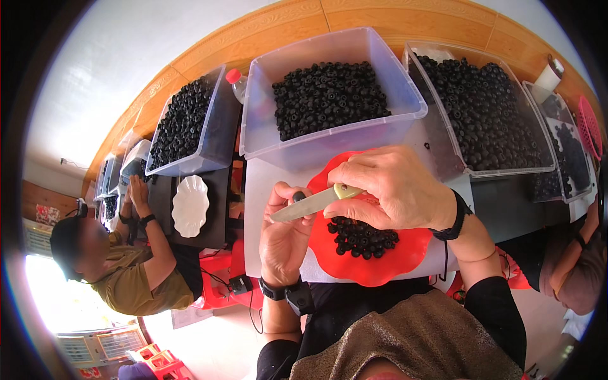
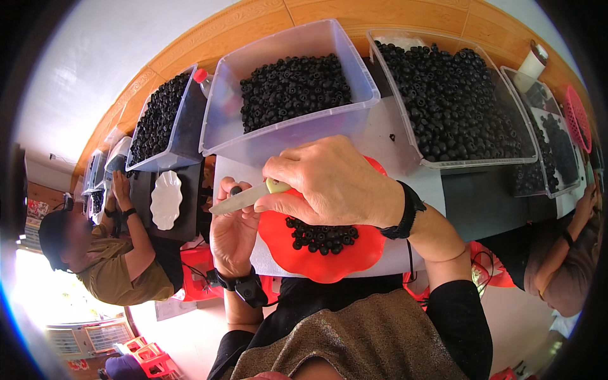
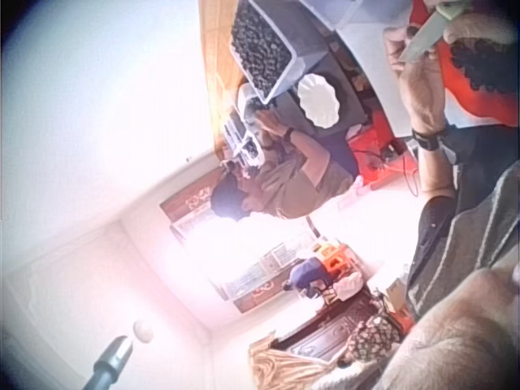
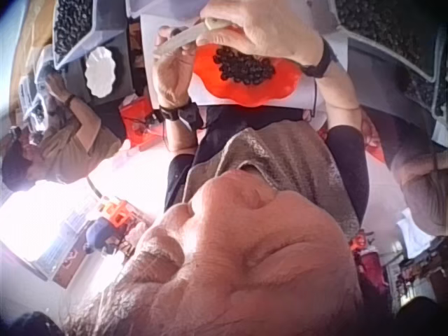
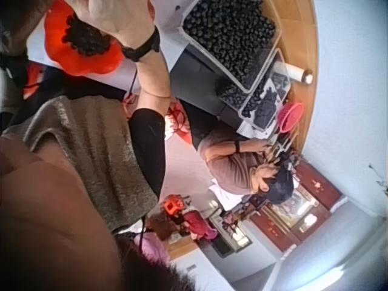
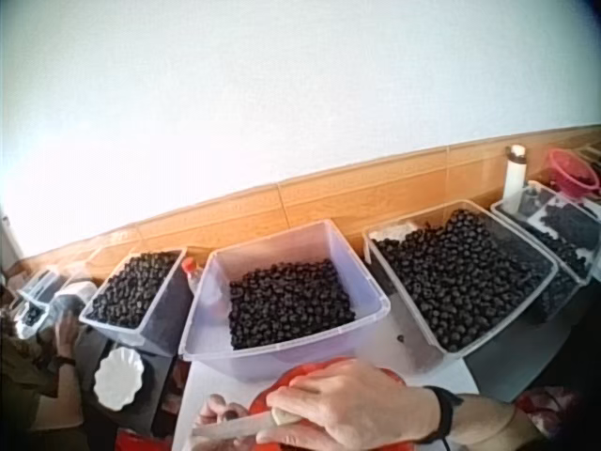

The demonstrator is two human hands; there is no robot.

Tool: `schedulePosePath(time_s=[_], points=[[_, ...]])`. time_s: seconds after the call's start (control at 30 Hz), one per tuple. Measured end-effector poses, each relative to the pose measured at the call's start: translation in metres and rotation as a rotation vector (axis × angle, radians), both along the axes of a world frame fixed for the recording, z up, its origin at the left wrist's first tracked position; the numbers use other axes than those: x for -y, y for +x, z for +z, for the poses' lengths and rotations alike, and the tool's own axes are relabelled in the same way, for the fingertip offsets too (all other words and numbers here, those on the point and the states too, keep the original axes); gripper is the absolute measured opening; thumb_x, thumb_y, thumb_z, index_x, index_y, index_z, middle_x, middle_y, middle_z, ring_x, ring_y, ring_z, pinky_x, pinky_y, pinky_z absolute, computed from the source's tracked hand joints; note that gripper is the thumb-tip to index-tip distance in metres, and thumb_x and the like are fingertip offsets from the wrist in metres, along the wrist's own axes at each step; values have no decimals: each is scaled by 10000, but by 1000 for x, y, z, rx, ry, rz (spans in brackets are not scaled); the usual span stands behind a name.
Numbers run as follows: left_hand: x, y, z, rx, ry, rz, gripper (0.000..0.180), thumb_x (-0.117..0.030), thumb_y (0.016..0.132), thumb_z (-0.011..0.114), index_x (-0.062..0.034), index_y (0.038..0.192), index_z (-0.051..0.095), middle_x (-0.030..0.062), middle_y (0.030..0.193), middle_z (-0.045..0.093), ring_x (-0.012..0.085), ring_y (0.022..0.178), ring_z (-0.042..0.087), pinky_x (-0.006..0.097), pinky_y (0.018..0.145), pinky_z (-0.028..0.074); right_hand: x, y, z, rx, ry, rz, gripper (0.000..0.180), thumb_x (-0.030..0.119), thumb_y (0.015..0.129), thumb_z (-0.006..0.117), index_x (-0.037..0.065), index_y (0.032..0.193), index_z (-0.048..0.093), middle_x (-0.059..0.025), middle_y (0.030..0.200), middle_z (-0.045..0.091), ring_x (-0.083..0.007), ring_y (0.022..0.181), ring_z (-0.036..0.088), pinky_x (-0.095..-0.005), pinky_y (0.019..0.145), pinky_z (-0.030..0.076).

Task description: Using a small knife to cut or pit black olives and placing them in a red bowl.

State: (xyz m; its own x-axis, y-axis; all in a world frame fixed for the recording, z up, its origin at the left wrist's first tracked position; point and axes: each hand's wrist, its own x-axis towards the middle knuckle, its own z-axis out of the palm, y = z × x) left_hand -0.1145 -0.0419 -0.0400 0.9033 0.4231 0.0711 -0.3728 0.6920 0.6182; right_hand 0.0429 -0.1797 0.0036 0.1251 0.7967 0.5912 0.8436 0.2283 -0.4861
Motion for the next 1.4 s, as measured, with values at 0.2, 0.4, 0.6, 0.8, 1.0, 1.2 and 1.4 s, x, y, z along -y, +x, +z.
schedulePosePath(time_s=[0.2, 0.4, 0.6, 0.8, 1.0, 1.2, 1.4], points=[[2, 0, 0, -39, 34, 1, 113, -17, 872, 583, -36, 976, 543, 68, 899, 593, 119, 844, 547, 239, 763, 445, 1, 0, 2, -20, -16, 35, 309, 316, 751, 749, 52, 840, 615, -48, 619, 539, -239, 530, 537, -336, 481, 401], [2, 0, 5, -33, 90, -13, 98, -45, 880, 596, -21, 962, 547, 77, 895, 600, 121, 860, 562, 243, 806, 459, -1, 2, 4, -116, -12, 95, 307, 340, 775, 722, 49, 784, 625, -89, 628, 569, -309, 545, 553, -378, 482, 400], [-4, -8, 7, -35, 167, 135, 117, -25, 861, 613, 1, 950, 542, 118, 901, 599, 147, 865, 547, 248, 787, 456, -6, 1, -3, -102, 39, 12, 298, 326, 787, 717, 47, 747, 621, -108, 619, 566, -322, 540, 549, -381, 482, 409], [-1, -11, 10, -24, 199, 81, 92, -43, 871, 616, -11, 912, 540, 86, 826, 566, 143, 779, 491, 231, 705, 391, -6, 14, -3, -75, 58, -279, 249, 238, 786, 740, 20, 826, 626, -91, 627, 541, -219, 507, 504, -305, 479, 393], [-5, -8, 1, -28, 160, 47, 261, -18, 852, 635, -17, 1069, 492, 67, 849, 586, 139, 787, 515, 235, 720, 405, -3, -1, 1, -302, -128, -177, 245, 229, 784, 754, 28, 866, 639, -77, 625, 530, -123, 521, 470, -274, 486, 381], [19, 9, 14, -182, 175, 4, 397, -47, 843, 658, -35, 1163, 424, 70, 894, 621, 145, 844, 587, 242, 723, 442, -2, -3, 3, -511, -87, 223, 195, 169, 792, 748, 35, 896, 653, -38, 664, 595, -113, 552, 498, -250, 540, 419], [25, 17, 23, -187, 153, -189, 437, -61, 832, 666, -28, 1190, 419, 80, 991, 595, 170, 846, 597, 234, 718, 466, 2, 14, -1, -810, -91, 520, 154, 126, 849, 688, -17, 868, 636, -56, 747, 663, -101, 700, 637, -240, 650, 489]])
